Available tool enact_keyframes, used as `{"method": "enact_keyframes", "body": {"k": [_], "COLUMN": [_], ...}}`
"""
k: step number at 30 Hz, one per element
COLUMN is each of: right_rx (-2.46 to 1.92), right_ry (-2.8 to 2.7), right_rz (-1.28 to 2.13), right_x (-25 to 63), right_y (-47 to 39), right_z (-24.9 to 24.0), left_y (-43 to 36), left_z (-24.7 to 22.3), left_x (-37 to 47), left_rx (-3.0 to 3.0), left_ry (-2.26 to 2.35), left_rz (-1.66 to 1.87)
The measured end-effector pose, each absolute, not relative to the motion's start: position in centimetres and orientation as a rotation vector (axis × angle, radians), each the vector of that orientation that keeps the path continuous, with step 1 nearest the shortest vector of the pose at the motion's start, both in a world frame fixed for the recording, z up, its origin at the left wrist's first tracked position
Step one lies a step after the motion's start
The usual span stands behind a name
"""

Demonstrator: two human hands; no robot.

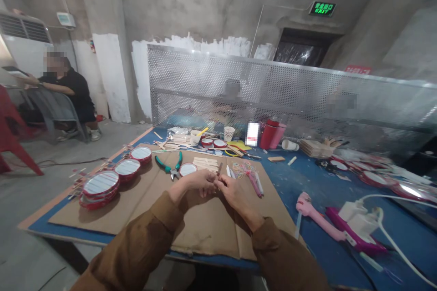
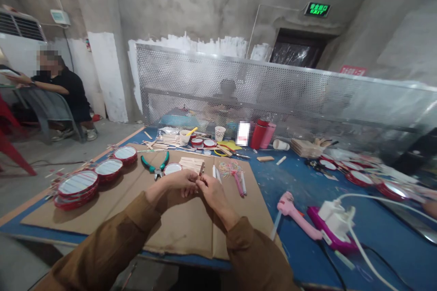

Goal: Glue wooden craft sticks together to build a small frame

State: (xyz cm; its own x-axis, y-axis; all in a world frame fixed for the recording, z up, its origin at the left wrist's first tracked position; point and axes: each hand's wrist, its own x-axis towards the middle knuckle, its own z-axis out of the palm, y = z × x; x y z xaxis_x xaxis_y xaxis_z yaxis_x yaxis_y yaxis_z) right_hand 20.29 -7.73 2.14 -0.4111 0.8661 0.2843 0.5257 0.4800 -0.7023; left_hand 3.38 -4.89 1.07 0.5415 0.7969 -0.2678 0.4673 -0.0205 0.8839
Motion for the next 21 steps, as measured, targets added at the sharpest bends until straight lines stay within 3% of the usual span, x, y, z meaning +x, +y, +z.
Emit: {"method": "enact_keyframes", "body": {"k": [21], "right_rx": [-1.156], "right_ry": [-2.096], "right_rz": [0.585], "right_x": [20.53], "right_y": [-7.4], "right_z": [1.6], "left_y": [-5.11], "left_z": [1.09], "left_x": [3.22], "left_rx": [1.663], "left_ry": [1.048], "left_rz": [0.381]}}
